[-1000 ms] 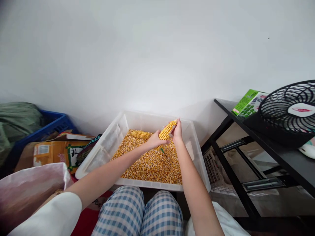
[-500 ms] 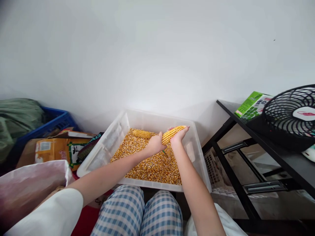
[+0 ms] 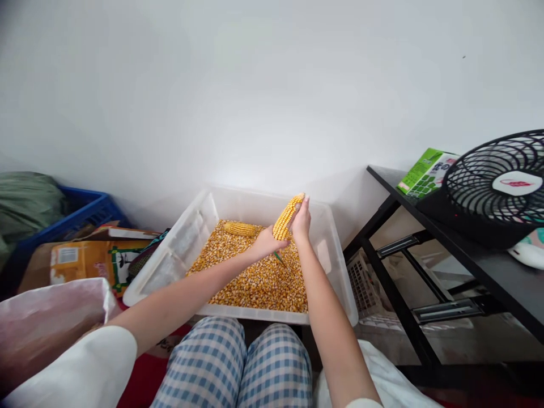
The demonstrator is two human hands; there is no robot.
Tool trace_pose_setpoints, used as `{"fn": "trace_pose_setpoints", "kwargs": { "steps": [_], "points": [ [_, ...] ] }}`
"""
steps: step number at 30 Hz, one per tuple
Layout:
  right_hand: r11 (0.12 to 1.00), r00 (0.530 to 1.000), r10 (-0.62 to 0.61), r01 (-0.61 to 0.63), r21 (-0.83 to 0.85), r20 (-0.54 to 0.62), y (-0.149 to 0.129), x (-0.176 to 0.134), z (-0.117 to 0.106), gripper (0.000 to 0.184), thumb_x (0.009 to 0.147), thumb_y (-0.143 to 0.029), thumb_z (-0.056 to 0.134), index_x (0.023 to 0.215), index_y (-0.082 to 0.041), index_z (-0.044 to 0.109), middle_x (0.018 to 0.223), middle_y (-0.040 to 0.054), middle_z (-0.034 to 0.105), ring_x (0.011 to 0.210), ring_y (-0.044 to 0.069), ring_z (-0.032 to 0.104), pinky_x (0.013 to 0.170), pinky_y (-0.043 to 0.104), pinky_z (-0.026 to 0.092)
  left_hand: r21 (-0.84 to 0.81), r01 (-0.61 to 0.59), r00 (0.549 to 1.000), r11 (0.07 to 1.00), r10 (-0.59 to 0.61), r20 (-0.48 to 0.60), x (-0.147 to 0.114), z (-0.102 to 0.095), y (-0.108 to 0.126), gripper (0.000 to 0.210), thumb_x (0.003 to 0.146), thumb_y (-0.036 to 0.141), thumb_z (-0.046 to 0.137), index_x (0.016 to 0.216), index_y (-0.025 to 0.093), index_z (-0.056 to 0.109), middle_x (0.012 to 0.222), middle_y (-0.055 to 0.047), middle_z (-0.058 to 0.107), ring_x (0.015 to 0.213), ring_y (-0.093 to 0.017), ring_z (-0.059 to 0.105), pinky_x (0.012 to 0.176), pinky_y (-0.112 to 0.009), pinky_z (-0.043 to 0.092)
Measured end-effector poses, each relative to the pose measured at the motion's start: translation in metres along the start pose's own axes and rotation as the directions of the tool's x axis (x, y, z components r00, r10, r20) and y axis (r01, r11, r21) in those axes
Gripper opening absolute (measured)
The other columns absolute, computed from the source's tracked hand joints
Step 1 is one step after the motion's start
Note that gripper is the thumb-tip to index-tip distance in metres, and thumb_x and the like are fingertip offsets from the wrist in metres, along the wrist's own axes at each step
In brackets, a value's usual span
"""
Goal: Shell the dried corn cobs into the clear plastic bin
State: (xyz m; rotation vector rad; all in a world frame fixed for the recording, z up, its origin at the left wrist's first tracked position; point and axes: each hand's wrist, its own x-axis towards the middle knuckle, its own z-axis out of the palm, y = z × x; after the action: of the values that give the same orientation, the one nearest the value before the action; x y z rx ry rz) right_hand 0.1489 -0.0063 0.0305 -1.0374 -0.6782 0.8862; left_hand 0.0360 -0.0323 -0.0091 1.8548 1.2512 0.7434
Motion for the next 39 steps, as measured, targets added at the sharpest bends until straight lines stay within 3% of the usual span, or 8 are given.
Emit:
{"fn": "trace_pose_setpoints", "kwargs": {
  "steps": [4,8,12,19,23,26,32,39],
  "points": [
    [0.963,0.971,0.236,-0.238,0.127,0.031,0.013,-0.008,0.014,0.054,0.075,-0.067,0.021,0.072,-0.021,0.049,0.054,-0.0014,0.056,0.05,0.014,0.057,0.045,0.026,0.045,0.264,0.074,0.988,0.962,-0.035,-0.151,0.001,-0.003,-0.008,0.046,0.06,0.039,0.065,0.094,0.015,0.044,0.082,-0.01,0.063,0.077,-0.023,0.061,0.061,-0.027,0.044],
    [0.982,0.978,0.149,-0.129,0.139,-0.148,0.022,-0.015,0.021,0.055,0.072,-0.071,0.022,0.068,-0.022,0.047,0.048,-0.0019,0.054,0.043,0.014,0.054,0.043,0.028,0.045,0.266,0.017,0.996,0.964,0.005,-0.085,-0.003,0.003,-0.007,0.053,0.058,0.039,0.066,0.098,0.015,0.04,0.079,-0.01,0.063,0.074,-0.025,0.062,0.059,-0.027,0.043],
    [0.998,0.99,0.063,-0.059,0.029,-0.13,0.019,-0.017,0.018,0.053,0.072,-0.071,0.027,0.066,-0.022,0.048,0.046,-0.0015,0.053,0.042,0.015,0.054,0.042,0.029,0.044,0.17,-0.009,0.998,0.985,0.02,-0.06,-0.004,0.003,-0.003,0.056,0.053,0.038,0.069,0.096,0.015,0.042,0.081,-0.01,0.062,0.073,-0.024,0.062,0.057,-0.028,0.044],
    [0.953,0.944,-0.3,0.293,-0.072,-0.136,0.01,-0.012,0.002,0.038,0.08,-0.052,0.039,0.059,-0.021,0.045,0.053,-0.0053,0.05,0.051,0.009,0.05,0.051,0.022,0.042,-0.346,-0.103,0.965,0.932,0.177,0.191,-0.012,-0.002,0.004,0.043,0.059,0.026,0.065,0.097,0.014,0.049,0.079,-0.003,0.061,0.055,-0.013,0.057,0.047,-0.022,0.045],
    [0.988,0.987,-0.154,0.153,-0.016,-0.047,0.005,-0.001,-0.001,0.043,0.078,-0.058,0.035,0.06,-0.021,0.046,0.05,-0.0046,0.05,0.048,0.011,0.051,0.049,0.024,0.043,-0.416,0.008,0.919,0.909,0.158,0.363,-0.008,-0.011,0.003,0.052,0.057,0.031,0.068,0.102,0.015,0.048,0.08,-0.004,0.061,0.058,-0.014,0.059,0.046,-0.022,0.046],
    [0.998,1.0,0.003,-0.004,0.057,0.016,-0.001,0.005,-0.005,0.049,0.075,-0.065,0.03,0.062,-0.02,0.046,0.049,-0.0026,0.052,0.047,0.013,0.054,0.049,0.027,0.046,-0.338,0.052,0.886,0.94,0.113,0.449,-0.001,-0.019,-0.006,0.056,0.051,0.033,0.072,0.1,0.015,0.05,0.08,-0.003,0.06,0.066,-0.016,0.06,0.049,-0.022,0.047],
    [0.934,0.966,0.25,-0.224,0.277,-0.062,-0.001,-0.001,-0.008,0.046,0.076,-0.063,0.029,0.059,-0.021,0.036,0.041,-0.0044,0.048,0.041,0.012,0.053,0.053,0.03,0.049,0.054,-0.127,0.976,0.99,0.115,0.186,0.011,-0.018,-0.019,0.054,0.047,0.046,0.07,0.088,0.015,0.056,0.078,-0.003,0.06,0.07,-0.018,0.058,0.058,-0.025,0.044],
    [0.968,0.975,0.105,-0.146,0.205,0.196,0.003,-0.011,0.011,0.031,0.073,-0.049,0.052,0.067,-0.019,0.047,0.055,-0.0027,0.058,0.055,0.012,0.059,0.06,0.026,0.05,0.03,-0.148,0.988,0.988,0.15,-0.046,0.013,-0.016,-0.016,0.038,0.063,0.039,0.06,0.092,0.015,0.056,0.08,-0.003,0.063,0.068,-0.017,0.058,0.061,-0.024,0.043]
  ]
}}
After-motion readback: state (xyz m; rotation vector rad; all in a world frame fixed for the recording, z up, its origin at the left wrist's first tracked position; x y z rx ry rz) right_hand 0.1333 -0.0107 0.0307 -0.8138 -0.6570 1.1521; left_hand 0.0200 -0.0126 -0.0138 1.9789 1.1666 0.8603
